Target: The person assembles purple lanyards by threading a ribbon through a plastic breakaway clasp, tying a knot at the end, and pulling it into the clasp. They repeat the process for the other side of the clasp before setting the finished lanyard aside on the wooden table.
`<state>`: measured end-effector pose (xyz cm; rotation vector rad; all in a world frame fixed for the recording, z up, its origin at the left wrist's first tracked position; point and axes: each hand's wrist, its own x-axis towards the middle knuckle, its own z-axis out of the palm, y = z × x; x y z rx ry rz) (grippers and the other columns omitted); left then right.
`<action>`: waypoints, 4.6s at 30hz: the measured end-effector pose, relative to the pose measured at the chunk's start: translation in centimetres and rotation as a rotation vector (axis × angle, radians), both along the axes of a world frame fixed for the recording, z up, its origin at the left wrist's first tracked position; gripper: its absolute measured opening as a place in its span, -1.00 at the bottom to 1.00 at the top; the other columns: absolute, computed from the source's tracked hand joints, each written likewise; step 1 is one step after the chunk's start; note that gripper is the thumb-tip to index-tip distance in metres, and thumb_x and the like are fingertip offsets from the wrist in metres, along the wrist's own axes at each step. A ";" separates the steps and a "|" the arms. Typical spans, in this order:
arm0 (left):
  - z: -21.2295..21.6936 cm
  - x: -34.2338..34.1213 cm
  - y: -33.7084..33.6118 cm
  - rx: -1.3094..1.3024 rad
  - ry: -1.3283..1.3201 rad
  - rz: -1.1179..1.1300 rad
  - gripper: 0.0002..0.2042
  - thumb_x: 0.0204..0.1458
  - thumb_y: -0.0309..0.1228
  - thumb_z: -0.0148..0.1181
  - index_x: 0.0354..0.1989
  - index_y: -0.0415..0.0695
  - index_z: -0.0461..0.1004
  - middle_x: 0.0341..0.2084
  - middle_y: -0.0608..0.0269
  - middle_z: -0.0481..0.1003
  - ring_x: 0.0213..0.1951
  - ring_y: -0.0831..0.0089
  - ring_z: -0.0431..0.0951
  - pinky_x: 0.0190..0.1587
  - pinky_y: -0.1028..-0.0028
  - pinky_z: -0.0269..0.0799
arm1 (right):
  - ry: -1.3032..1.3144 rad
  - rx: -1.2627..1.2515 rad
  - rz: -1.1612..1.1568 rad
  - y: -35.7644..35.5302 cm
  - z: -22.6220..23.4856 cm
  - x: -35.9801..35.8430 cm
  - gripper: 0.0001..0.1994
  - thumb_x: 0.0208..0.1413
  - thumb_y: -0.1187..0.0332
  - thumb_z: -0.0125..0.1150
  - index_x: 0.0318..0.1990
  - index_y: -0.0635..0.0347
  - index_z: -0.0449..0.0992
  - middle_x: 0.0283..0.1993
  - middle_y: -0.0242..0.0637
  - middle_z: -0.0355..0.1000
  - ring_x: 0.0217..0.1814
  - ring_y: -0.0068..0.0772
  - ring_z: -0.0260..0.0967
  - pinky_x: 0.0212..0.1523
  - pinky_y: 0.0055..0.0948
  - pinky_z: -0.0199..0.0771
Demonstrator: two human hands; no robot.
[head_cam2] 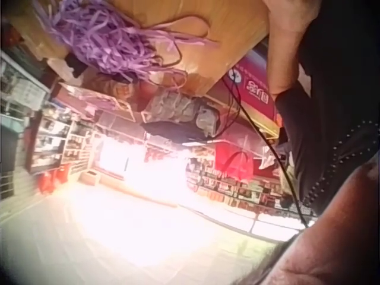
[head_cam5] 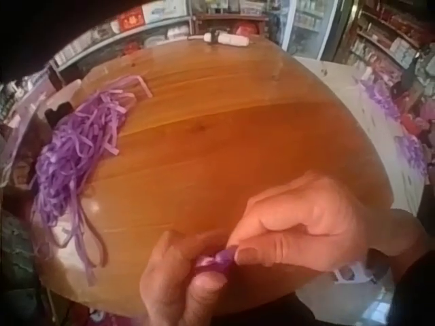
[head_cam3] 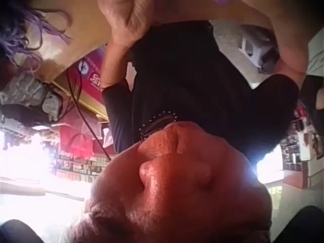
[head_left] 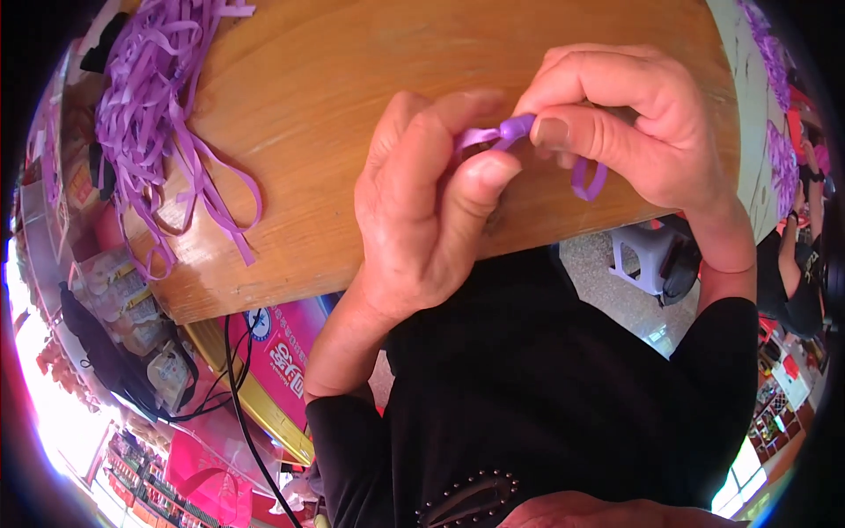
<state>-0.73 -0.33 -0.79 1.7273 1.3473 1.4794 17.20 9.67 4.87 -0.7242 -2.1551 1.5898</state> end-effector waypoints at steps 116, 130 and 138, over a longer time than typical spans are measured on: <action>0.6 -9.6 7.4 -0.086 -0.877 -0.389 -0.78 0.29 -0.33 0.04 -0.13 -0.22 0.52 -0.38 0.29 0.54 -0.33 0.44 0.52 -0.19 0.42 0.47 | -0.060 0.637 -0.053 7.3 4.4 -8.0 -0.76 0.08 0.51 0.17 -0.09 0.29 0.58 -0.14 -0.18 0.60 -0.13 -0.35 0.55 -0.04 -0.43 0.49; 1.0 -7.6 6.7 -0.281 -0.753 -0.434 -0.78 0.28 -0.34 0.06 -0.09 -0.24 0.50 -0.44 0.37 0.44 -0.44 0.56 0.35 -0.32 0.47 0.37 | 0.110 0.848 -0.100 6.5 1.4 -8.1 -0.81 0.05 0.44 0.22 -0.17 0.17 0.60 -0.31 -0.16 0.54 -0.31 -0.16 0.52 -0.28 -0.32 0.50; 0.5 -13.0 7.8 -0.156 -0.568 0.317 -0.89 0.17 -0.45 0.19 -0.28 -0.22 0.59 -0.65 0.49 0.36 -0.60 0.67 0.24 -0.54 0.59 0.13 | 0.079 0.012 -0.216 8.6 1.1 0.6 -0.79 0.21 0.40 0.22 -0.07 0.27 0.61 -0.37 -0.41 0.51 -0.43 -0.70 0.31 -0.41 -0.65 0.30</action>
